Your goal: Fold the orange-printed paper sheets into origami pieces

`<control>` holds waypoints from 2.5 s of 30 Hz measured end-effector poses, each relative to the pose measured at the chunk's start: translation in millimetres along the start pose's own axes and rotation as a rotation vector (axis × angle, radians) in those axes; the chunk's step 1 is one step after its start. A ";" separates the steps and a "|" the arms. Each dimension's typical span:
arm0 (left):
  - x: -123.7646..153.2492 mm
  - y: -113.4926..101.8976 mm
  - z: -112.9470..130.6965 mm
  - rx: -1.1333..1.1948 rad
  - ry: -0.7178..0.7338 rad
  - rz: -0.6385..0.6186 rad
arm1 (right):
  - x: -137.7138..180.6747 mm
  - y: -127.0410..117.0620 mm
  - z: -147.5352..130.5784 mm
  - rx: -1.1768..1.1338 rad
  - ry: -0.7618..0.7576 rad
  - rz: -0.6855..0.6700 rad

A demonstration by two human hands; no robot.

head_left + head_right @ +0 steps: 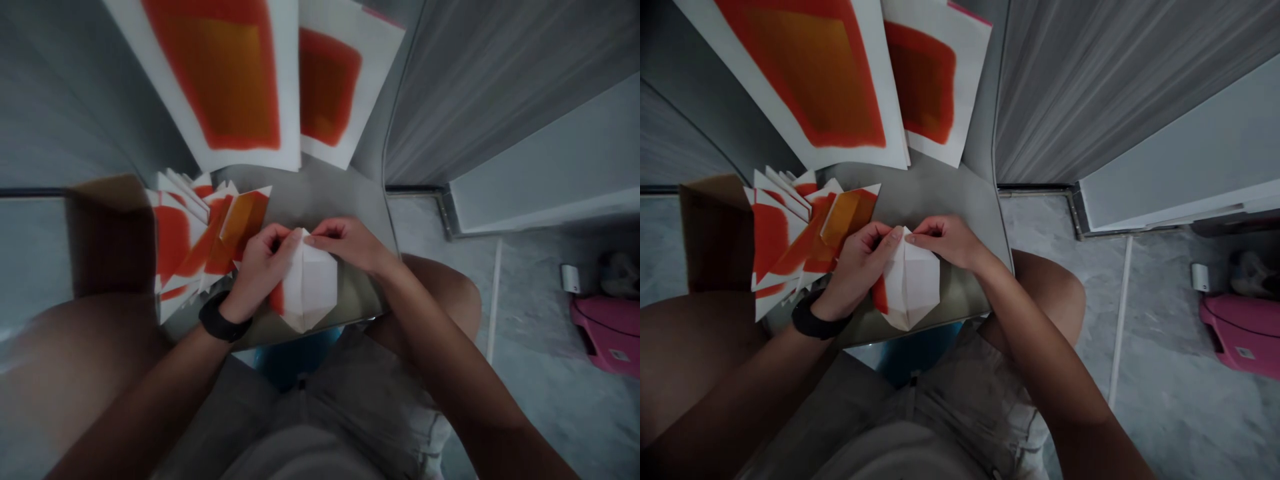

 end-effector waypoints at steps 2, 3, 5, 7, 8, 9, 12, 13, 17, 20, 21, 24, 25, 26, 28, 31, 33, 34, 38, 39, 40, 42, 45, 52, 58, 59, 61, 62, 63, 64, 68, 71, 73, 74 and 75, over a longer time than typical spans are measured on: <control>-0.8 0.4 -1.1 0.012 -0.017 -0.018 | 0.3 0.2 -0.8 0.000 -0.004 -0.007; -1.2 0.7 -0.6 0.014 -0.016 -0.034 | 0.6 0.5 -1.4 0.001 -0.008 -0.013; -1.8 1.1 1.7 0.008 0.002 -0.064 | 1.4 1.4 -2.5 0.008 -0.010 -0.026; -1.8 1.0 3.8 -0.006 0.018 -0.079 | 2.2 2.2 -2.9 0.015 0.000 -0.033; -1.9 0.4 4.3 -0.010 0.021 -0.074 | 2.6 2.6 -2.9 0.015 0.008 -0.034; -2.0 -0.6 4.3 -0.009 0.020 -0.059 | 2.9 3.0 -2.8 0.013 0.015 -0.036; -2.8 -2.6 2.4 0.017 0.011 -0.014 | 3.8 4.6 -2.8 0.007 0.026 -0.046; -3.2 -2.4 1.3 0.028 0.004 -0.011 | 4.0 5.2 -3.1 0.007 0.024 -0.051; -3.8 -1.8 -0.6 0.040 -0.004 -0.001 | 4.2 6.8 -4.1 0.017 0.010 -0.059; -2.9 -1.8 1.3 0.013 0.022 0.008 | 4.4 7.4 -5.1 0.017 0.005 -0.051; -2.5 -1.6 2.1 0.008 0.033 0.011 | 4.7 7.5 -5.6 0.017 0.002 -0.047; -1.2 -2.3 1.4 0.029 0.030 0.055 | 5.9 7.7 -6.4 0.047 0.001 -0.034; -0.9 -2.9 0.4 0.043 0.019 0.080 | 6.2 7.4 -6.1 0.059 0.003 -0.028; -0.6 -3.6 -0.1 0.052 0.011 0.105 | 6.4 7.1 -5.7 0.070 0.006 -0.024; -0.7 -4.6 0.9 0.044 0.016 0.135 | 6.2 5.8 -4.8 0.082 0.005 -0.016; -1.7 -4.2 4.6 -0.002 0.045 0.112 | 5.5 2.5 -3.7 0.084 0.004 -0.005; -2.1 -3.7 3.5 -0.007 0.033 0.078 | 5.6 -0.5 -3.1 0.085 0.015 0.003; -2.1 -3.9 2.1 -0.004 0.023 0.067 | 6.0 -2.0 -3.1 0.087 0.020 0.006; -1.8 -5.5 -2.2 0.003 0.018 0.046 | 8.6 -5.5 -5.1 0.113 0.018 0.003; -1.6 -5.4 -2.2 0.000 0.027 0.041 | 8.7 -5.8 -5.6 0.119 0.015 0.000; -1.2 -5.2 -1.9 -0.007 0.037 0.036 | 8.3 -6.2 -6.0 0.124 0.009 0.000; -0.2 -5.3 0.2 -0.036 0.066 0.044 | 6.4 -6.3 -6.1 0.129 -0.003 -0.002; 2.0 -5.4 5.0 -0.092 0.111 0.083 | 5.2 -10.8 -4.4 0.122 -0.047 0.061; 13.5 -6.8 11.2 -0.177 0.154 0.116 | 88.4 -47.7 23.8 0.092 -0.244 0.826; 52.6 -30.7 -0.3 -0.259 0.099 0.204 | 157.3 -17.7 74.6 0.134 -0.210 0.920; 61.5 -34.6 -3.3 -0.241 0.079 0.227 | 159.9 -11.0 77.6 0.182 -0.222 0.899; 79.0 -40.2 -10.5 -0.172 0.020 0.273 | 159.6 0.8 78.2 0.297 -0.260 0.863; 87.0 -42.0 -14.0 -0.131 -0.010 0.296 | 157.1 6.4 76.4 0.359 -0.287 0.843; 94.0 -43.1 -16.9 -0.092 -0.032 0.317 | 153.5 11.9 73.8 0.421 -0.314 0.821; 100.0 -43.8 -19.1 -0.058 -0.044 0.335 | 149.3 17.1 70.8 0.482 -0.339 0.799; 115.2 -44.8 -23.2 -0.043 -0.055 0.347 | 135.0 32.9 61.9 0.706 -0.397 0.740; 121.2 -50.0 -15.1 -0.293 0.031 0.341 | 130.0 39.6 63.1 0.867 -0.409 0.725; 122.2 -51.0 -3.7 -0.548 0.168 0.301 | 127.4 42.6 67.4 0.977 -0.406 0.720; 121.6 -49.6 1.6 -0.668 0.250 0.260 | 126.1 43.6 69.8 1.030 -0.405 0.722; 120.6 -47.6 5.6 -0.768 0.332 0.210 | 124.9 44.4 71.8 1.077 -0.406 0.726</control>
Point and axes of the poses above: each hand's wrist, its own x-axis away from the middle knuckle, its own y-axis out of the palm, z = x × y, the point moved 7 cm from there along -x, towards the middle knuckle, and after that the axes turned 9 degrees about y, right-handed, at the moved point
